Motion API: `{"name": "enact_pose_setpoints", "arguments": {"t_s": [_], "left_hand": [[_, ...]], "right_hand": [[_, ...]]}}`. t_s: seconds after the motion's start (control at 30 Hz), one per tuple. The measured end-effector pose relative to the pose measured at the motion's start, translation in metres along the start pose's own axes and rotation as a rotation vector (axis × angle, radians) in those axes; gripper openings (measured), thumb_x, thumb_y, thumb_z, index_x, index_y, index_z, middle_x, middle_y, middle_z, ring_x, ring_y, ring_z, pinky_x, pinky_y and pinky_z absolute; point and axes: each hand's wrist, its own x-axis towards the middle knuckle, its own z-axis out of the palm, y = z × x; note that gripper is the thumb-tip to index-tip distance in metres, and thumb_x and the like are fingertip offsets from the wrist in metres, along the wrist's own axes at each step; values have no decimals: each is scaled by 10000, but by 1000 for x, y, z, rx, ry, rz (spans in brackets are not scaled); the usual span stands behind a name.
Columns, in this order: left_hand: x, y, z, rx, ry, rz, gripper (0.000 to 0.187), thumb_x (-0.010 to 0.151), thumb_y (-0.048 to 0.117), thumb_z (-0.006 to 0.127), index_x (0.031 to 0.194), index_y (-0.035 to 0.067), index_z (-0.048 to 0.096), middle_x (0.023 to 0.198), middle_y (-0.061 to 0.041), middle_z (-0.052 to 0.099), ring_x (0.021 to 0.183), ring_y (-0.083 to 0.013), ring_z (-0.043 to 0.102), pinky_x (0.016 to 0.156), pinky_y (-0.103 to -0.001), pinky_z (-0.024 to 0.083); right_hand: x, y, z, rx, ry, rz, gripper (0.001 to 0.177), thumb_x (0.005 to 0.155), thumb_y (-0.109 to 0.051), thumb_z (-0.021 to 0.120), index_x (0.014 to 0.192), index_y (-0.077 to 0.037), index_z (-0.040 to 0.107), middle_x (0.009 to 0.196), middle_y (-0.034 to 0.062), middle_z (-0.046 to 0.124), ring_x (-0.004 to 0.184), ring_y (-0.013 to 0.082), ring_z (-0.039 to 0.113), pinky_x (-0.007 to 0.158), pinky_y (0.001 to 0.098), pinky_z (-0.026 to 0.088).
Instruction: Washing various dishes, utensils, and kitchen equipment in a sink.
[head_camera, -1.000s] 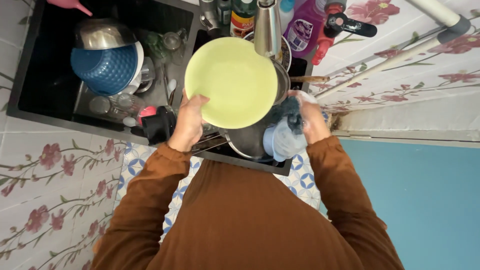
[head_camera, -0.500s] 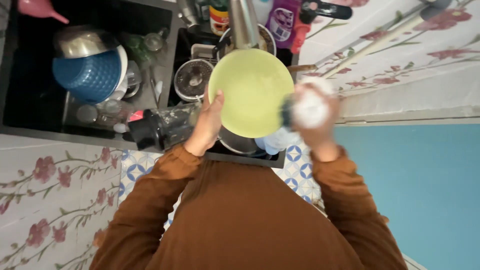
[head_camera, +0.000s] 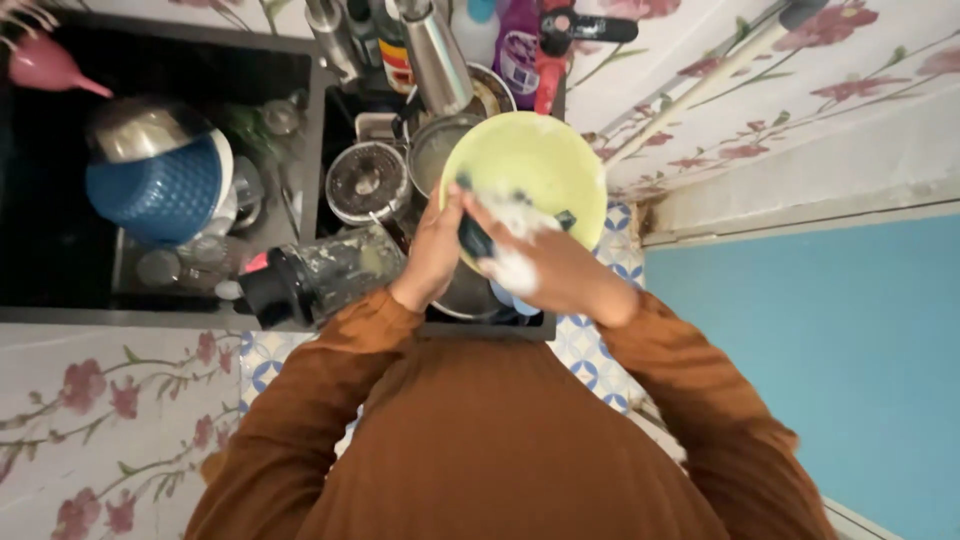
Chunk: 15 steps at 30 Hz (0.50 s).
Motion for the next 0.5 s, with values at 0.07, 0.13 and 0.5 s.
{"name": "enact_pose_setpoints", "arguments": {"t_s": [0.07,0.13,0.5], "left_hand": [[-4,17,-5,17,-20,-30,580,1001,490,400,1414,89,465,1280,-235,539,1210,-319,508,1026,-473,396],[-5,14,-2,31,-46,-81,634,982,528,396,1432,83,443,1342,-261,514,1272,-344,496,1064,-490,368],[7,-16,13,34,-83,-104,572,989,527,396,1367,115,518,1163,-220,607,1121,-320,579,974,-452,463]], "right_hand": [[-8,25,-5,-196,-117,167,756,822,-319,587,1515,-264,290,1121,225,630,1051,441,617,905,572,468],[-7,40,-4,-381,-251,349,773,722,-290,627,1468,-272,422,936,210,703,909,416,692,810,561,529],[5,48,11,-295,108,235,637,947,-442,459,1524,-248,273,1629,155,-13,1464,462,-15,1074,725,-27]]}}
